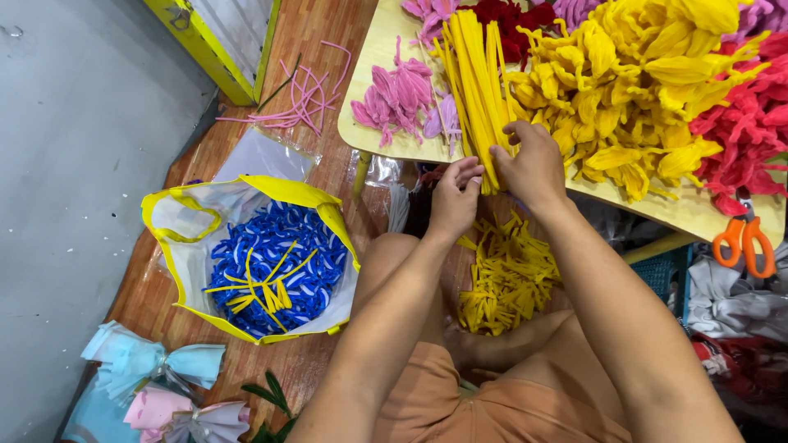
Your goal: The person sits on the floor and repeatedly picks up yellow strips of material, folds them, and ties them into small bundles by hand. The finished bundles are placed into a yellow bag containing blue items, while piles of pink, yellow, and red materials sit on a nearby table.
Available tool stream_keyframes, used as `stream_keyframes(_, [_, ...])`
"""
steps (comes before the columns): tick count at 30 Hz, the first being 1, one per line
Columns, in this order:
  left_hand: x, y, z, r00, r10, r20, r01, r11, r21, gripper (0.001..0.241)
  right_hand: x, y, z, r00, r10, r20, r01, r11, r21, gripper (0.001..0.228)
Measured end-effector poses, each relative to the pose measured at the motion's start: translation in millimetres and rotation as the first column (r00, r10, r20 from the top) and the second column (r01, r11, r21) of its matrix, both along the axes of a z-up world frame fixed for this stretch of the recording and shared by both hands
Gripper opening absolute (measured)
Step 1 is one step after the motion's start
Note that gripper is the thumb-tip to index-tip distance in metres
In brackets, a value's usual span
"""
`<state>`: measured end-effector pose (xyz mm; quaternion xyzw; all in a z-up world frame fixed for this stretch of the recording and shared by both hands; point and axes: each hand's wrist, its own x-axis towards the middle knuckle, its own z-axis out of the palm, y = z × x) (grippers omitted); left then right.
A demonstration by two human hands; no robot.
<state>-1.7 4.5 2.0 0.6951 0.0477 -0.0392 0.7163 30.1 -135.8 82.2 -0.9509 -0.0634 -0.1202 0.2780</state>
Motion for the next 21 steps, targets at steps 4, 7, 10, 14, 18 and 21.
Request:
stream_keyframes(4, [-3.2,0.2,3.2,1.000,0.011,-0.010,-0.012,0.993,-0.113,0.048,-7.5,3.6,-6.3,0.998,0.065,-0.021,-0.066,0.997,-0.034,0.022])
stream_keyframes(7, [-3.8,0.9,2.5,0.999,-0.002,0.033,0.006,0.992,-0.128,0.056,-13.4,8.7,-6.1,0.982,0.024,-0.189,-0.045,0.993,-0.110,0.025])
stream_keyframes(10, [-1.5,-1.1,-4.0,0.998,-0.036,0.057,0.043,0.990,-0.131,0.060,-6.9,5.6,-16.9,0.967,-0.063,-0.249,0.051,0.997,-0.052,0.032])
stream_keyframes(14, [-6.3,0.3,2.1,0.995,-0.026,0.098,0.040,0.990,-0.137,0.060,-7.2,3.0,-20.2,0.920,-0.074,-0.384,0.157,0.969,0.191,0.026])
stream_keyframes(18, [-7.5,-0.6,3.9,0.988,-0.068,0.141,0.076,0.996,-0.051,0.056,-6.8,-2.1,-19.0,0.871,-0.123,-0.476,0.304,0.896,0.325,0.019])
stream_keyframes(21, [-9.3,0.5,11.0,0.986,-0.096,0.139,0.094,0.995,0.024,0.055,-12.8,-4.4,0.1,0.856,-0.110,-0.505,0.345,0.850,0.399,0.018])
